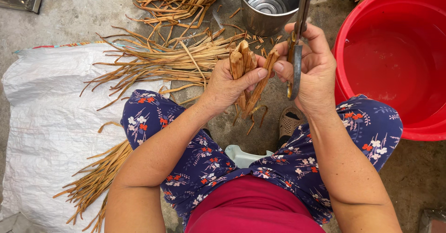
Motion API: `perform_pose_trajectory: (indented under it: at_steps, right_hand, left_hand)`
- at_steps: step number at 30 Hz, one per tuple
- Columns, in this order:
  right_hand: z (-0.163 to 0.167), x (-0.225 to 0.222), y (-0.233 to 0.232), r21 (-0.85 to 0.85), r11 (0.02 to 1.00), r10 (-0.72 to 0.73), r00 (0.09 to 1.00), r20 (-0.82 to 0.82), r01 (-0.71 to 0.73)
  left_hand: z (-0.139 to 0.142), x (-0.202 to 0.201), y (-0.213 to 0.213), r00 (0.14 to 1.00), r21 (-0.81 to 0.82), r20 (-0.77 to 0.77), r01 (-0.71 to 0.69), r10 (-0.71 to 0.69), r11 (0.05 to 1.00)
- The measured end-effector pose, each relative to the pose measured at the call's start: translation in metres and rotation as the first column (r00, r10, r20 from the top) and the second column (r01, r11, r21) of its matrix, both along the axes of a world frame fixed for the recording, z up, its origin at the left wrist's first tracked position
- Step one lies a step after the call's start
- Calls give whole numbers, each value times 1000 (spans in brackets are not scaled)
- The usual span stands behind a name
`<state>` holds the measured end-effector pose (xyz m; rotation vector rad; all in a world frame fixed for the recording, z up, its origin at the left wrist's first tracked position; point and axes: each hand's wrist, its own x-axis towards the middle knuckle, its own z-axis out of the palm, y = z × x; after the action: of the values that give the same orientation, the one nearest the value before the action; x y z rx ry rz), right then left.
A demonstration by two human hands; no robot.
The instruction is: The person sits on a small stool and uses shears to trim the ends of a bundle of dried sticks. They repeatedly pick up sticks, align them, and cut the ends to a uniform length, placing the trimmed pieces on a white sack on the floor.
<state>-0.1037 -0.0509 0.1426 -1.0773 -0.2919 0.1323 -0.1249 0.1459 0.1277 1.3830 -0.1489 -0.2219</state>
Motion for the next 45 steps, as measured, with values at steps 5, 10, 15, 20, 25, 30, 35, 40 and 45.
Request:
perform_pose_trajectory:
  at_steps: [5,10,15,20,25,30,35,40,45]
  right_hand:
    - [-2,-1,0,25,999,-21,999,-30,22]
    - [-5,-4,2,-63,996,-64,997,45,67]
    - [-11,-10,10,-523,809,-82,933,351,268]
    - [-7,-13,20,-708,625,7,905,425,328]
    - [0,-18,23,-718,596,47,876,479,360]
    - [3,-19,24,-728,575,22,883,469,373]
    - [0,-23,29,-655,618,-33,846,532,435]
    - [-7,-22,28,-662,597,-38,840,541,453]
    - [-17,-17,24,-618,730,-49,925,376,290]
  left_hand:
    - [-1,-3,0,1000,43,18,-21,20,999]
    - [-4,0,2,1000,-142,-10,5,-6,990]
    - [-10,9,11,993,-329,-54,-115,103,937]
    - [-13,15,15,979,-455,-104,-204,176,867]
    - [-10,15,17,980,-408,-132,-192,151,893]
    - [-4,14,17,979,-400,-143,-194,148,896]
    - [-1,13,17,979,-420,-164,-181,122,889]
    - [-6,13,17,981,-416,-157,-174,118,893]
    - [-7,15,14,984,-382,-102,-175,147,907]
